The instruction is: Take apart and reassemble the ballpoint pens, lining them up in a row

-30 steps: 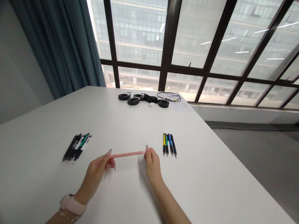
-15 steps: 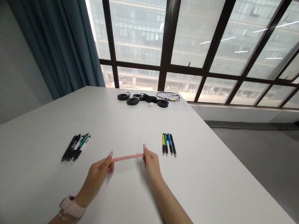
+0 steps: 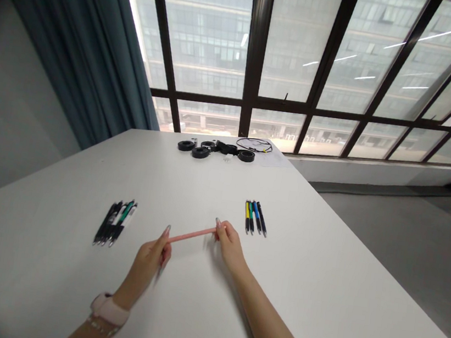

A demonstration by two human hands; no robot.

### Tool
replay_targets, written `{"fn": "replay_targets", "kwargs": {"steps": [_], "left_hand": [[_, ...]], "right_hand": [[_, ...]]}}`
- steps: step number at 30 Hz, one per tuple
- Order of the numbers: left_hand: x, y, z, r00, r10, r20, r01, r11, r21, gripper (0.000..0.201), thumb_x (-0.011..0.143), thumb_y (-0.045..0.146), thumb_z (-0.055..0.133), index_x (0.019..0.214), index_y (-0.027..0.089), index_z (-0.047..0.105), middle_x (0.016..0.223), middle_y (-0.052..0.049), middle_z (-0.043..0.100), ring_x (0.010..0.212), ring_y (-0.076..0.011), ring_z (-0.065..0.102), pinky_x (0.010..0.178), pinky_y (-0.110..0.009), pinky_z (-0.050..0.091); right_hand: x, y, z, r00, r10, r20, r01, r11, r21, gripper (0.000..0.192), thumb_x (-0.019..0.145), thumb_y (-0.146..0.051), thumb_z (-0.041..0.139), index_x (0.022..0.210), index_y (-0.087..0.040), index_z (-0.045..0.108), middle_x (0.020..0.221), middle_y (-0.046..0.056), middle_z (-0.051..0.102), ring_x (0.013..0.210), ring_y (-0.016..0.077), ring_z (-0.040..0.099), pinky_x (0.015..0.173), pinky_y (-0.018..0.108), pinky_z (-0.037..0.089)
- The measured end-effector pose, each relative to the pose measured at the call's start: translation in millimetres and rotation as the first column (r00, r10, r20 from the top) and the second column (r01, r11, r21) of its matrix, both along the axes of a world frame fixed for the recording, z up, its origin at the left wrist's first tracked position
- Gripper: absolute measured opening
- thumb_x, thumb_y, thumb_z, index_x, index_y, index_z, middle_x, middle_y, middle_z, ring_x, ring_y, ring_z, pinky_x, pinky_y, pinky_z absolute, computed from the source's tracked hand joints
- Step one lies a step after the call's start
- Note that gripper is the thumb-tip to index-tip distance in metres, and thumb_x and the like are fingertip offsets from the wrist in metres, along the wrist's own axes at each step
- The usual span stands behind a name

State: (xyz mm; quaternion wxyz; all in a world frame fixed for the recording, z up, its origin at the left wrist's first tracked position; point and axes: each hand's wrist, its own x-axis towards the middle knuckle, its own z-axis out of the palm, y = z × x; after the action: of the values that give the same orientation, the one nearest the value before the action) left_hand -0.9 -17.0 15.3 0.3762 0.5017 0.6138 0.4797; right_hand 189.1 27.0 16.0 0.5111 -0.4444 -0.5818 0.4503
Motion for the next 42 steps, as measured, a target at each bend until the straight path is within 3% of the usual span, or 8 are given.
{"fn": "replay_targets", "kwargs": {"steps": [5,9,16,22,29,34,42], "left_hand": [[-2.0,4.0,-5.6,0.999,0.003,0.036,-0.002,1.000,-0.020,0.063,0.080,0.069,0.036,0.039,0.021,0.045,0.038,0.002,0.042,0.041,-0.0118,0.041,0.046,-0.025,0.031],[-4.6,6.9,-13.2,0.999,-0.011,0.036,0.010,0.999,0.035,0.055,0.078,0.069,0.041,0.055,0.020,0.051,0.049,0.003,0.047,0.046,-0.0118,0.042,0.046,-0.023,0.031],[-9.8,7.7,-21.0,0.998,-0.015,-0.068,0.018,0.999,0.050,0.049,0.080,0.066,0.042,0.061,0.021,0.042,0.049,0.007,0.035,0.044,-0.0099,0.035,0.042,-0.021,0.026],[-9.8,7.2,-18.9,0.997,0.013,-0.078,-0.010,0.999,0.039,0.049,0.082,0.064,0.040,0.058,0.021,0.040,0.047,0.007,0.035,0.043,-0.0100,0.034,0.042,-0.022,0.026],[-6.5,4.1,-18.6,0.995,-0.030,-0.097,0.034,0.999,0.043,0.049,0.082,0.063,0.042,0.057,0.020,0.041,0.045,0.007,0.035,0.042,-0.0089,0.034,0.042,-0.021,0.025],[-5.6,3.4,-19.6,0.996,-0.055,-0.068,0.058,0.998,0.038,0.049,0.082,0.062,0.041,0.058,0.020,0.041,0.045,0.007,0.035,0.041,-0.0082,0.032,0.041,-0.020,0.025],[-7.4,5.5,-21.0,0.999,-0.015,-0.047,0.015,1.000,0.008,0.050,0.082,0.064,0.041,0.057,0.020,0.040,0.045,0.007,0.035,0.040,-0.0079,0.032,0.039,-0.020,0.025]], "right_hand": [[-0.1,2.6,-4.2,1.000,-0.012,-0.028,0.011,1.000,-0.030,0.051,0.081,-0.067,0.044,0.058,-0.022,0.047,0.058,-0.001,0.044,0.060,0.0151,0.042,0.060,0.029,0.035],[-0.6,5.8,-6.3,0.998,-0.039,-0.052,0.036,0.998,-0.051,0.054,0.077,-0.071,0.045,0.055,-0.022,0.048,0.055,-0.001,0.044,0.056,0.0148,0.041,0.058,0.028,0.034],[0.3,8.5,-9.8,0.993,-0.072,-0.093,0.068,0.996,-0.051,0.053,0.075,-0.069,0.052,0.056,-0.020,0.051,0.054,-0.002,0.045,0.056,0.0135,0.042,0.057,0.027,0.034],[0.5,8.2,-9.4,0.974,0.015,-0.228,-0.036,0.996,-0.085,0.045,0.069,-0.063,0.063,0.077,-0.018,0.063,0.056,-0.003,0.049,0.056,0.0131,0.044,0.058,0.026,0.035],[1.4,7.7,-10.1,0.955,-0.036,-0.296,-0.022,0.981,-0.191,0.044,0.075,-0.057,0.062,0.092,-0.017,0.059,0.045,-0.008,0.041,0.044,0.0092,0.033,0.047,0.023,0.024],[1.3,7.9,-10.0,0.947,-0.086,-0.310,0.038,0.987,-0.158,0.040,0.072,-0.048,0.066,0.098,-0.019,0.060,0.055,-0.006,0.047,0.054,0.0118,0.043,0.055,0.025,0.034],[0.6,9.5,-13.7,0.974,-0.027,-0.226,0.027,1.000,0.001,0.038,0.073,-0.051,0.065,0.096,-0.022,0.061,0.067,-0.002,0.050,0.065,0.0150,0.049,0.063,0.028,0.039]]}}
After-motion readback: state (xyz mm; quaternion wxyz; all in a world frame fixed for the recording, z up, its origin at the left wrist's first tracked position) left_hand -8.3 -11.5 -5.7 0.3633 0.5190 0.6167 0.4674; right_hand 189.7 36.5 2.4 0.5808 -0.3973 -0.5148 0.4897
